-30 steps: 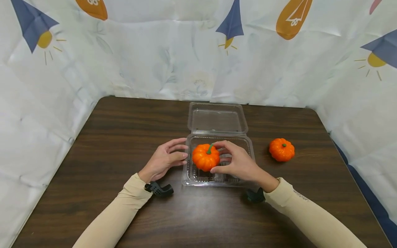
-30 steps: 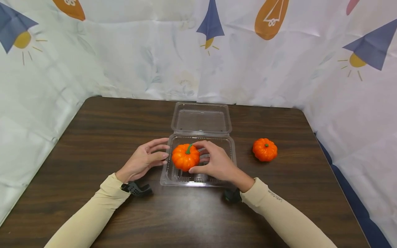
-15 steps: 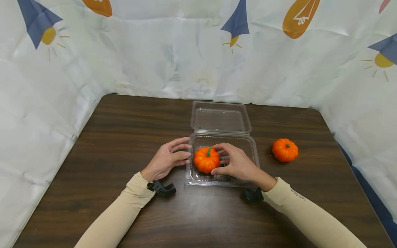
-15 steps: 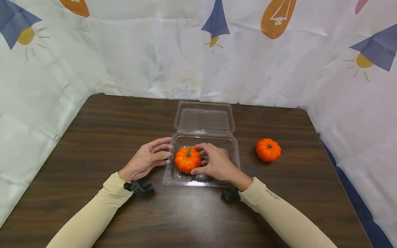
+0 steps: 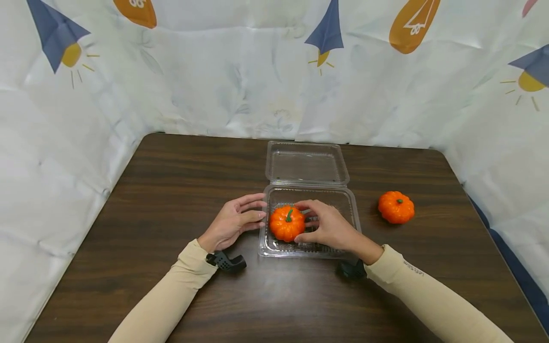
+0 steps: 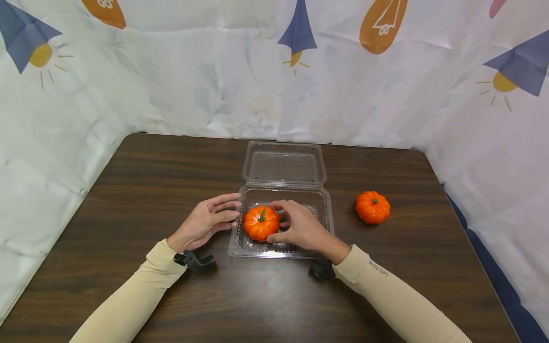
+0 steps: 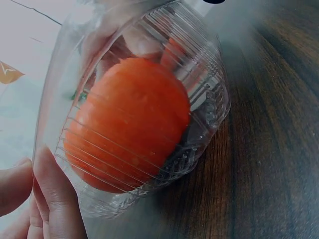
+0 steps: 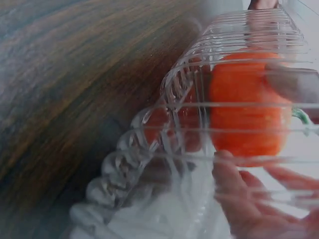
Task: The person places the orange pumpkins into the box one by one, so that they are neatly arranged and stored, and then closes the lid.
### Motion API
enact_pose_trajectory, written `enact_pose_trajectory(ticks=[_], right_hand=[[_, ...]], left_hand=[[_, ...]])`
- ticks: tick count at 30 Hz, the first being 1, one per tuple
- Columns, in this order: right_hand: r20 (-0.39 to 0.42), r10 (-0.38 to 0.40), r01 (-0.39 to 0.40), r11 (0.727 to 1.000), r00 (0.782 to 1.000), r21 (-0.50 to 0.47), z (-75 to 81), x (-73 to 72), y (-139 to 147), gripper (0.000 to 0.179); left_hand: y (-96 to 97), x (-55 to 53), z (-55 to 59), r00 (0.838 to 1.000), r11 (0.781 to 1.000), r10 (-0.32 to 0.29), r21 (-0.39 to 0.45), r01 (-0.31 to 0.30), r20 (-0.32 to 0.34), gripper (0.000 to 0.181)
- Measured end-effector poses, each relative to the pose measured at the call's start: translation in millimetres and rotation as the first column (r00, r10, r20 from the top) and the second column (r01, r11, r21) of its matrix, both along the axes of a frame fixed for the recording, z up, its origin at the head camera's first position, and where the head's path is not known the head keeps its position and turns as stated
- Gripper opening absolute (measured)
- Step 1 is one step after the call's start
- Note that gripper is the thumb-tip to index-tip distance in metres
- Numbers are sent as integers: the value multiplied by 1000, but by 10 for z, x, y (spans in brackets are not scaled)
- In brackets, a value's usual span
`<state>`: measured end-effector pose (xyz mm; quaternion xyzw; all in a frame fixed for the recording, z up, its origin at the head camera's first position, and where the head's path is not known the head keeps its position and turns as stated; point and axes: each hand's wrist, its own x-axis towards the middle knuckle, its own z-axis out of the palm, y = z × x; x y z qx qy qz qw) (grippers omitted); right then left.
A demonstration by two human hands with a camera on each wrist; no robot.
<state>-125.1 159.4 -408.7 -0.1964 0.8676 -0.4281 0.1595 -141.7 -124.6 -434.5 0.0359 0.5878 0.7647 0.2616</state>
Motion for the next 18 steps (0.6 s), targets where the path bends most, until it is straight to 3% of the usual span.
enact_pose_trajectory(ticks=[6,18], right_hand=[[-8,-3,3,1000,1000,18,100,42,117,79],[-93,-155,153,988,983,-28,441,61,546,77]], left_hand=[[8,9,-6,1000,1000,-5,11,5,-8,62],[-19,9,-19,1000,1000,-7,6,7,-17,64]])
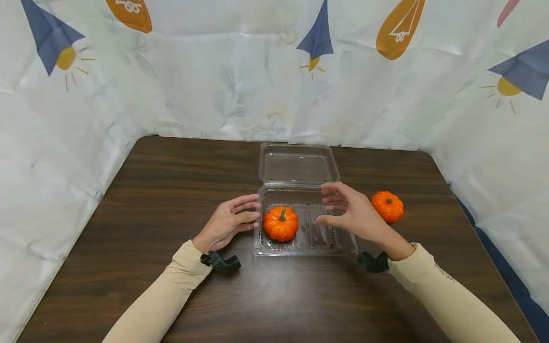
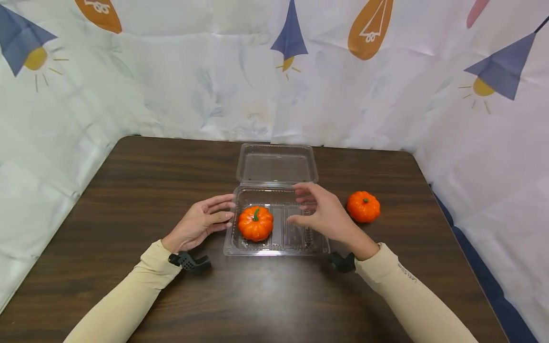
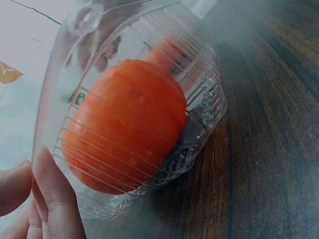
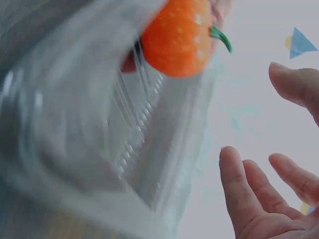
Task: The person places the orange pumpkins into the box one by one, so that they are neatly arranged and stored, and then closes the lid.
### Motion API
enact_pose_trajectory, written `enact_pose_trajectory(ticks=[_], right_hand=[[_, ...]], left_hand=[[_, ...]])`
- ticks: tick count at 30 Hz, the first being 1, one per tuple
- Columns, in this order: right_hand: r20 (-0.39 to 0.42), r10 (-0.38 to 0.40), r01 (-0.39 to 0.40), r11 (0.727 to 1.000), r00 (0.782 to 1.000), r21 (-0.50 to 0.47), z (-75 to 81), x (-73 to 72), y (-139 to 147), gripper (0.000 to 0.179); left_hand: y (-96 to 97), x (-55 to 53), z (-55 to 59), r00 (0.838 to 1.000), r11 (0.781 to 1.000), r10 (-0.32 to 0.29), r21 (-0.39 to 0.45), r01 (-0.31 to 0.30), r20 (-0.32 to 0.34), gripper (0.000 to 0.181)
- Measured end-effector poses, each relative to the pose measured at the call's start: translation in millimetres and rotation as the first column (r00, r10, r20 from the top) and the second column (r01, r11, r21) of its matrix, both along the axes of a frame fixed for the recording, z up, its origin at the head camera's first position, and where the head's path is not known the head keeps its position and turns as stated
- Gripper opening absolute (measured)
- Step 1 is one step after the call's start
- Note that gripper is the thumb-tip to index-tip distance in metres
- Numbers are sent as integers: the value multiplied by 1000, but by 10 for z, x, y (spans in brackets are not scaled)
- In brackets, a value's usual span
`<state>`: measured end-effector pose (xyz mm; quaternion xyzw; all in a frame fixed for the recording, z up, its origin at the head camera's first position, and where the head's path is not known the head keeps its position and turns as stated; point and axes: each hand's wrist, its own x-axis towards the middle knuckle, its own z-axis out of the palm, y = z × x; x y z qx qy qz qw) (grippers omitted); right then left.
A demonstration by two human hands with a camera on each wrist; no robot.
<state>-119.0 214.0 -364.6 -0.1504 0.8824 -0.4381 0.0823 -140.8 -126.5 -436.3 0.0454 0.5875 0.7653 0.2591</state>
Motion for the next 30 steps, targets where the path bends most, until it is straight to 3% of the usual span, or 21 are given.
enact_pose_trajectory(ticks=[9,20,24,30], right_hand=[[-39,-111,110,993,993,-39,133,15,348,68],[-83,-266,265,964,960,-21,222,69,799,64],[-61,-329,328,944,942,-28,214,102,946,63],[-90,-383,382,924,919,-28,133,127,1175,63]], left_hand=[[-10,-8,-8,1000,1000,-1,-16,1,5,64],[-4,-13,-18,1000,1000,3,-28,-2,6,64],[-8,-13,-16,1000,999,-3,-33,3,5,64],[-6,-19,-9,1000,1000,-9,-25,9,-2,64]])
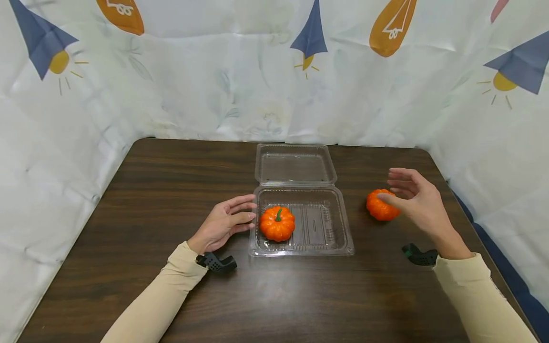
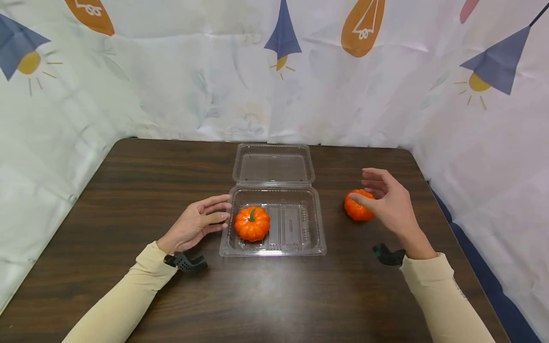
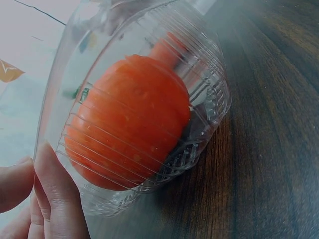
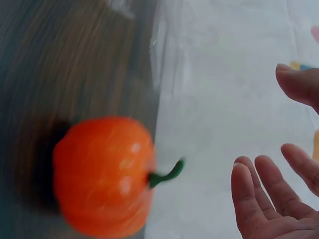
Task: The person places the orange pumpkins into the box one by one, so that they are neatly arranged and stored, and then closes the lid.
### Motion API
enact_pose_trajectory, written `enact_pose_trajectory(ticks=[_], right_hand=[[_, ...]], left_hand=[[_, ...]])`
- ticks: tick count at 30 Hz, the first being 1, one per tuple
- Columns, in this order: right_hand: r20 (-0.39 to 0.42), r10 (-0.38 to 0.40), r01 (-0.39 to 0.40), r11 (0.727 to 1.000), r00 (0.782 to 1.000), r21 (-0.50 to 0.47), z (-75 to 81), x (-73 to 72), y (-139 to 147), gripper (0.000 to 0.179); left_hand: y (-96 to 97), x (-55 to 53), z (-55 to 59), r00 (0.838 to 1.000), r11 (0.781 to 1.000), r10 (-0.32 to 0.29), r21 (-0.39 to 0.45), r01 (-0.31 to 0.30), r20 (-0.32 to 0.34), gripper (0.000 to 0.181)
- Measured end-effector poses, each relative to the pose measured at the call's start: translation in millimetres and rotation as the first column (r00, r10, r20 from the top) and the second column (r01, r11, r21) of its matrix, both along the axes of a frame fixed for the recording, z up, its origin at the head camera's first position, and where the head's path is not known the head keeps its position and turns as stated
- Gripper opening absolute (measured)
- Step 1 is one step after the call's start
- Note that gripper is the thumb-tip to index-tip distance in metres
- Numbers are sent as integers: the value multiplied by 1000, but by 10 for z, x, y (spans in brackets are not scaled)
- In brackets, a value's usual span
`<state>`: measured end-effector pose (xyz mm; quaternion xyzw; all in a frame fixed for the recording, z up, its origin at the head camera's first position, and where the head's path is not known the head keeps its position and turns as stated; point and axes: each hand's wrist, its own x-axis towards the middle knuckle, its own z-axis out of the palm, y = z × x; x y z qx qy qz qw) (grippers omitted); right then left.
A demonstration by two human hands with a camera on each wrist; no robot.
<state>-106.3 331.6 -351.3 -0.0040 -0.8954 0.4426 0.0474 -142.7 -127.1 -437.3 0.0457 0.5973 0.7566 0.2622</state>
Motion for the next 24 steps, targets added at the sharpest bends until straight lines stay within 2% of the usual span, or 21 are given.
enact_pose_trajectory(ticks=[8,14,24], right_hand=[[31,-87,86,995,996,40,-167,37,265,66],[24,-85,82,993,996,87,-325,28,408,69],[132,-76,53,984,988,173,-574,53,522,81]], left_hand=[[0,-8,2,1000,1000,3,5,-3,-2,64],[1,-17,-1,1000,1000,3,7,-3,-9,64],[6,-9,-3,1000,1000,-1,10,1,0,64]])
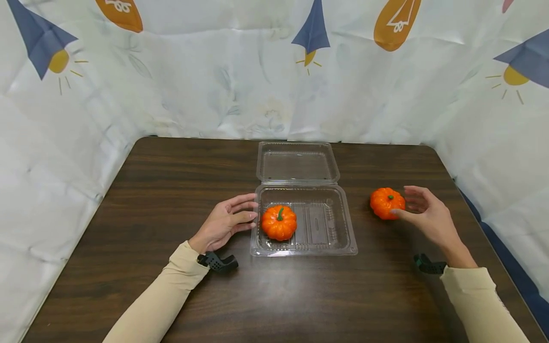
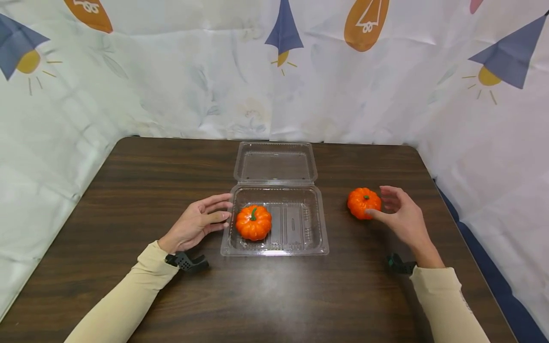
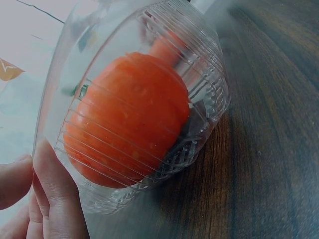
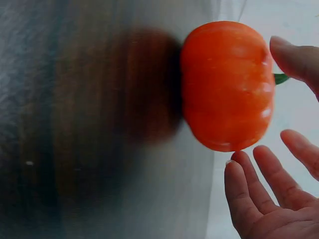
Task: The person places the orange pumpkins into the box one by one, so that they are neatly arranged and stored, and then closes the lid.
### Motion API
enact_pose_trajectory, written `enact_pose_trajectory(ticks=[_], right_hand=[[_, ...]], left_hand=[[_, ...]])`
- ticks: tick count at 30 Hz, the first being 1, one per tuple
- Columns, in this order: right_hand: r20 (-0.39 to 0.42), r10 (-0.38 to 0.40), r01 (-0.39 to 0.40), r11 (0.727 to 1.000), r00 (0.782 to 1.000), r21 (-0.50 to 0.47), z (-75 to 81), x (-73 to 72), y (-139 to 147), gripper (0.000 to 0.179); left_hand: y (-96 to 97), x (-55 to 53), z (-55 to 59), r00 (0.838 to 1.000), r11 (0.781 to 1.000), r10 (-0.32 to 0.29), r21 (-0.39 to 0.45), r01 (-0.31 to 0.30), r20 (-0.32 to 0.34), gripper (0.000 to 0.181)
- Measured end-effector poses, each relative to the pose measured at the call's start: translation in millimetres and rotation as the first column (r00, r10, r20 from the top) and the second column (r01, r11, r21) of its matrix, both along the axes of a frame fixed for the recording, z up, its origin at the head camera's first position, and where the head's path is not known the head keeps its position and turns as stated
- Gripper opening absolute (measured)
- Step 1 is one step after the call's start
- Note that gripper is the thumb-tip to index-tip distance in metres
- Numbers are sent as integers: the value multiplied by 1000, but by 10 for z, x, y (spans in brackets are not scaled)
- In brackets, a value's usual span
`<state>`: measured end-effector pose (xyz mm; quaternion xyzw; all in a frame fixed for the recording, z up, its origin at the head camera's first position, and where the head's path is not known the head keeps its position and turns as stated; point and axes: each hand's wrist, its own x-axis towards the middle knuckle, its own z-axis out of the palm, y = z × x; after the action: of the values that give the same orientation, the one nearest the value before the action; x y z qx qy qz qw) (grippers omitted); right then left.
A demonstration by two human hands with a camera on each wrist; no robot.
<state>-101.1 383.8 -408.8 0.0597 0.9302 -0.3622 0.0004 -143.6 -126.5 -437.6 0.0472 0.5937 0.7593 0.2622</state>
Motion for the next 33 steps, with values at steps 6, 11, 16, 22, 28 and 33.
enact_pose_trajectory(ticks=[6,11,16,22,28,33], right_hand=[[23,28,-28,1000,999,-7,-84,-1,6,83],[14,25,-25,1000,1000,-11,-135,10,-7,82],[-2,22,-22,999,1000,-29,-184,25,-20,81],[-30,23,-24,1000,999,-11,-193,37,-27,80],[-50,9,-10,1000,999,-10,-145,44,-25,80],[-76,10,-11,1000,997,-11,-30,29,-58,80]], left_hand=[[-2,2,-5,1000,1000,-5,5,5,-2,64],[-1,3,-4,1000,1000,-3,9,3,-1,64],[1,4,-2,1000,1000,0,5,0,6,64],[-1,20,-1,1000,1000,-1,2,1,8,64],[8,33,20,1000,1000,5,5,-5,8,64],[10,36,45,1000,1000,13,2,-13,11,63]])
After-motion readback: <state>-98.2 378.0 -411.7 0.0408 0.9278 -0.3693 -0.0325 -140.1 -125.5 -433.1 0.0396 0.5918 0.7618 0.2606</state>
